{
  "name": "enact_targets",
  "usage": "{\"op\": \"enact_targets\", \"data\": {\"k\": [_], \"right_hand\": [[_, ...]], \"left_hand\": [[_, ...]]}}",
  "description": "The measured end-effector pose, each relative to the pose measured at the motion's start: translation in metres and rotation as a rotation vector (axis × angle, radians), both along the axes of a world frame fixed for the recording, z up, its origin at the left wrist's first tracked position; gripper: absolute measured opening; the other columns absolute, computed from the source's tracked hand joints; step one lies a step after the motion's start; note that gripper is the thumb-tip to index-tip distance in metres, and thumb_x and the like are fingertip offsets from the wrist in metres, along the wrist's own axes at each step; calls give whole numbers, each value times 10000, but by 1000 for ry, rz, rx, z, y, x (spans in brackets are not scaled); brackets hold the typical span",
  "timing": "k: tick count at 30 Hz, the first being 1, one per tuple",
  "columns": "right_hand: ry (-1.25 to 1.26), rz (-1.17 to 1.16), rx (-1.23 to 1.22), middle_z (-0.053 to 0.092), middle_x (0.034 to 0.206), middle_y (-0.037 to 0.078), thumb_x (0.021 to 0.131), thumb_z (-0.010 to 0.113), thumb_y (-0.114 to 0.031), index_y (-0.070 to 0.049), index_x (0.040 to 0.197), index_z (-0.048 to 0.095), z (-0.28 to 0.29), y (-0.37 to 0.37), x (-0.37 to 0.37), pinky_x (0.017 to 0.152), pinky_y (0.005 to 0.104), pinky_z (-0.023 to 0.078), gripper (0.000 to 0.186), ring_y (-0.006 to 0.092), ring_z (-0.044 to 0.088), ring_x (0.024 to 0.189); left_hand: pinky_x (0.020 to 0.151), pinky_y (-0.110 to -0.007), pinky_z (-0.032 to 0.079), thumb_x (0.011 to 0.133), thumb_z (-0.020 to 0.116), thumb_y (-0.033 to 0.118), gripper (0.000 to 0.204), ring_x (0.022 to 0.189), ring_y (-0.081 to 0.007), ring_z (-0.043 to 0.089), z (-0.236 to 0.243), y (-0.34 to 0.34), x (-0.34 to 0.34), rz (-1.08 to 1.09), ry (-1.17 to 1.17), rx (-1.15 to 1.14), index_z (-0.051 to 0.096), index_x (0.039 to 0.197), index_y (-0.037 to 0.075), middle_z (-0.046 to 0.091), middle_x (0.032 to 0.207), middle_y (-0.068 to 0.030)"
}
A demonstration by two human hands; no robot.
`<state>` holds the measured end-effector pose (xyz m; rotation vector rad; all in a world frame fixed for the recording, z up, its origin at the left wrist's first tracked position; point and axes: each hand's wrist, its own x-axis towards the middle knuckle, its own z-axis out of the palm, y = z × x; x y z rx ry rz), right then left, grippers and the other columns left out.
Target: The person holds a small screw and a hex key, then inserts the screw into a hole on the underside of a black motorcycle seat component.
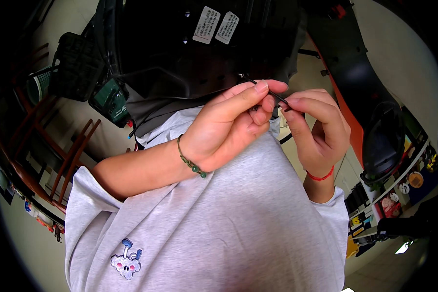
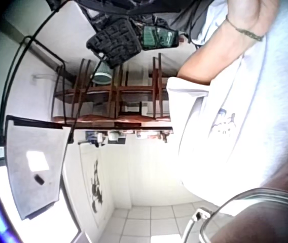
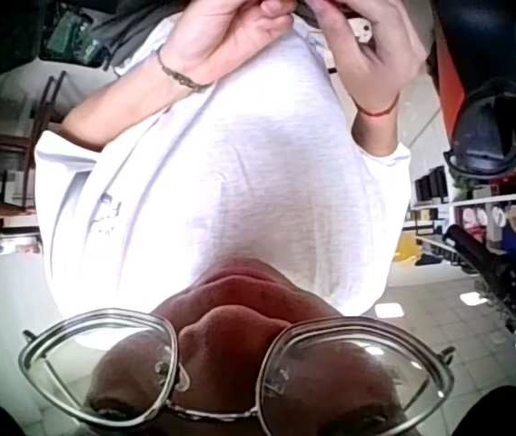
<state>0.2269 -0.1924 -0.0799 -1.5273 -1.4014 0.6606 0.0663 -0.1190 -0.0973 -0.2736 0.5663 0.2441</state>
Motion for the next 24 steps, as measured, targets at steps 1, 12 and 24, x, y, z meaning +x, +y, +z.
{"op": "enact_targets", "data": {"k": [1, 12, 24], "right_hand": [[-5, -4, 16, 673, 840, 118, 692, 736, 63, 19, 898, 644, -1, 0, 0, 615, 272, 480, 230, 206, 630, 705], [-96, -6, 6, 677, 855, 123, 692, 741, 53, 12, 901, 649, -2, 4, 2, 604, 278, 482, 232, 216, 641, 721], [-304, 95, 204, 677, 864, 89, 633, 726, -6, -18, 908, 678, -7, 12, 11, 602, 286, 492, 280, 210, 634, 721]], "left_hand": [[581, -191, 396, 1018, 432, 207, 275, 685, -39, 482, -1, 0, 0, -1, -12, 6, 557, 1170, 15, 580, 830, 14], [582, -196, 399, 1026, 412, 221, 279, 677, -39, 483, -3, -2, 0, 2, 31, 18, 556, 1176, 34, 565, 820, 14], [606, -202, 409, 1037, 364, 236, 323, 710, -58, 485, -5, -3, -1, 43, -37, -3, 530, 1226, 33, 557, 847, 13]]}}
